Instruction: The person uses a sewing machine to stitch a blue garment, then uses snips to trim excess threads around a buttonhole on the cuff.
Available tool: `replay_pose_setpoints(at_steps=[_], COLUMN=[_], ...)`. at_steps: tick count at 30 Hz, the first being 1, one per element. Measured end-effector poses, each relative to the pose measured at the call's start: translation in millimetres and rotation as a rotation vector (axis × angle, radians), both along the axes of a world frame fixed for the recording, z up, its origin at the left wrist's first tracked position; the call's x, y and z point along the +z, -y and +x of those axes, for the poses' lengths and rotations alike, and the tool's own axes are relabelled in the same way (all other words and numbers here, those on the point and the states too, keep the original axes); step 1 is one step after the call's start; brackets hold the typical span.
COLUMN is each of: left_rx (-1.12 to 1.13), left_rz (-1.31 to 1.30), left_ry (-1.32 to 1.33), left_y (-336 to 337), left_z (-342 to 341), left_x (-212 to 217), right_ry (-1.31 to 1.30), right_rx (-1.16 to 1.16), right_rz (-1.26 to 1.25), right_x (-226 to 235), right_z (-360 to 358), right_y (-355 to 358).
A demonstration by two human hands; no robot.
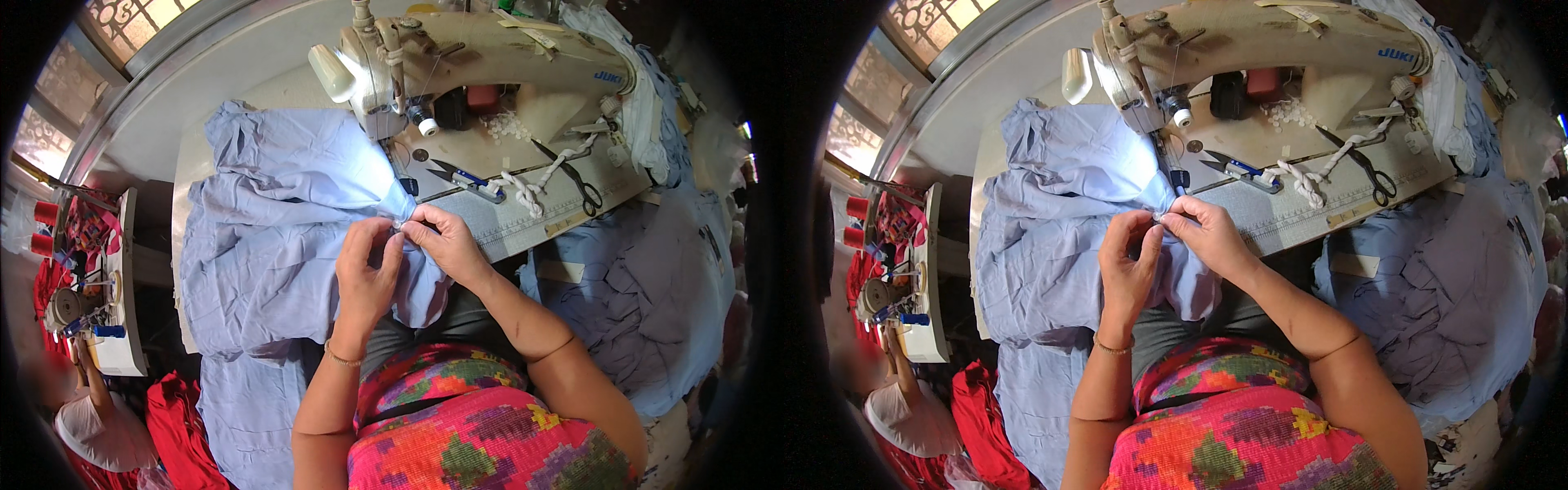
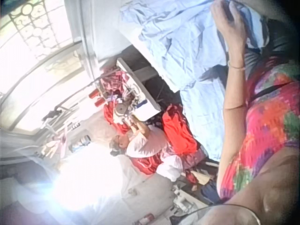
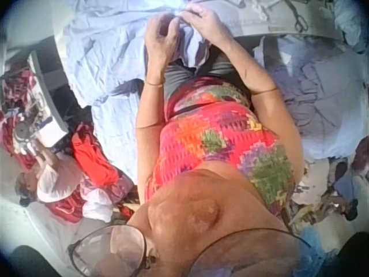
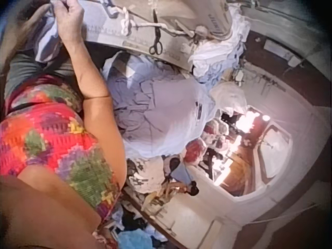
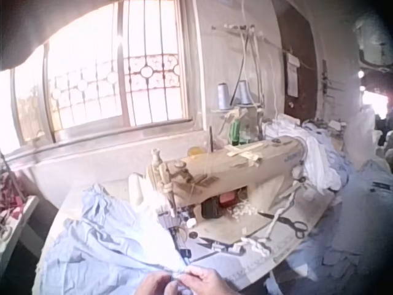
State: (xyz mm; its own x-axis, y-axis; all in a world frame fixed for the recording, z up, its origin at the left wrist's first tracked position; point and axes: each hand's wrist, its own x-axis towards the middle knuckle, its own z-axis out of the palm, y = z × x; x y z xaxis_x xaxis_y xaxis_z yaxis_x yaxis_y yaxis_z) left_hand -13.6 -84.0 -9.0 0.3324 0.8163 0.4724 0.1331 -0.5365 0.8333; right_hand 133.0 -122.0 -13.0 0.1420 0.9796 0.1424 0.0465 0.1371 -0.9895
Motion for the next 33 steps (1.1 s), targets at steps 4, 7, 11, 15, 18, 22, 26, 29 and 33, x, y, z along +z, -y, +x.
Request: replay_pose_setpoints(at_steps=[4,7,11,15,18,22,26,29,33], left_rx=[0.028,0.002,0.021,0.001,-0.007,-0.026,-0.042,-0.05,-0.05], left_rz=[0.055,0.106,0.257,0.245,0.21,0.085,-0.11,-0.16,-0.086], left_ry=[-0.064,-0.133,-0.241,-0.326,-0.308,-0.186,-0.152,-0.132,-0.197], left_y=[-3,-5,-8,-9,-11,-12,-11,-12,-15], left_z=[2,1,0,-3,-3,-2,-3,-4,-4], left_x=[1,4,0,0,-1,-1,4,3,7], right_ry=[0.069,0.197,0.361,0.416,0.423,0.282,0.117,0.058,0.051], right_rx=[-0.063,-0.098,-0.108,-0.105,-0.102,-0.076,0.019,0.047,0.083], right_rz=[0.063,0.137,0.211,0.229,0.221,0.099,-0.001,-0.008,-0.042], right_x=[-2,-2,3,4,3,2,1,2,-2], right_z=[-2,-1,-1,-1,-3,0,4,5,6], right_y=[0,0,-1,0,0,-3,-3,-4,-6])
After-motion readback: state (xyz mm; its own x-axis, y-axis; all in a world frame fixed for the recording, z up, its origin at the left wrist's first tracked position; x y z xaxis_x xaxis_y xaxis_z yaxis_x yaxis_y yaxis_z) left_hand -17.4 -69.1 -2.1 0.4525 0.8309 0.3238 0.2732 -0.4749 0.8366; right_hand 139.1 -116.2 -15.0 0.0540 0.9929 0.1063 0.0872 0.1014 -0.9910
